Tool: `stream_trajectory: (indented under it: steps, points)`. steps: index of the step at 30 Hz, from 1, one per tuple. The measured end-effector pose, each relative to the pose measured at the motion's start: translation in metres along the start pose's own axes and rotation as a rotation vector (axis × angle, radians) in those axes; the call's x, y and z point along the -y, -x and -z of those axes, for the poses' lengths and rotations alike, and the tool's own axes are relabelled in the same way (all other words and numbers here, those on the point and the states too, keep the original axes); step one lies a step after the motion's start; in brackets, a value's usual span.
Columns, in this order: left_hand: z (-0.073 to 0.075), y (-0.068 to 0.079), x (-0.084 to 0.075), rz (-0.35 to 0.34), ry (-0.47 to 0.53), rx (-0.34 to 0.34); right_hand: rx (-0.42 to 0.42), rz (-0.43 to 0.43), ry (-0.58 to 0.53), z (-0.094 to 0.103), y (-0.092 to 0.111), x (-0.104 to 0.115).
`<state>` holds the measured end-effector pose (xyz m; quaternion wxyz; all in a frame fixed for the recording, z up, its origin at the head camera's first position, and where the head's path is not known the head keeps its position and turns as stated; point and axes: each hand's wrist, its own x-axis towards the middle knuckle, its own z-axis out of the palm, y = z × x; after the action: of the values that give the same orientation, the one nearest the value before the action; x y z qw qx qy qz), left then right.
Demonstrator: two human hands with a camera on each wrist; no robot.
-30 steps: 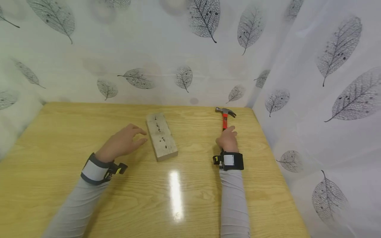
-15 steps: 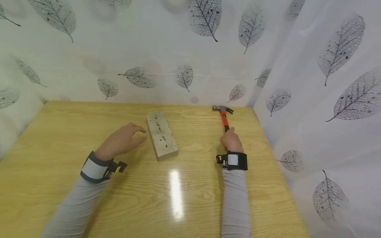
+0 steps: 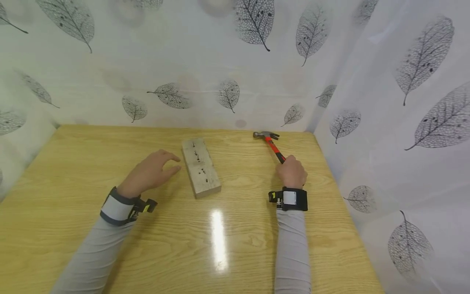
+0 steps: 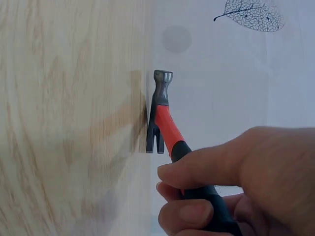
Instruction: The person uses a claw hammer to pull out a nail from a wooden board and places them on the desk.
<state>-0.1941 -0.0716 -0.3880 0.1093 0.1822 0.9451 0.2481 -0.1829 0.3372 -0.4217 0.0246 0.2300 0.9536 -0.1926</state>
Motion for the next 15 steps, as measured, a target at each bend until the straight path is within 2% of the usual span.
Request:
stream_trajectory:
  steps: [7, 15]
  points:
    - [-0.001, -0.003, 0.001, -0.061, 0.021, -0.087, 0.015, 0.059, -0.013, 0.008, 0.006, 0.014]
    - [-0.007, -0.008, -0.001, -0.250, 0.008, -0.260, 0.018, 0.180, -0.003, 0.021, 0.028, 0.043]
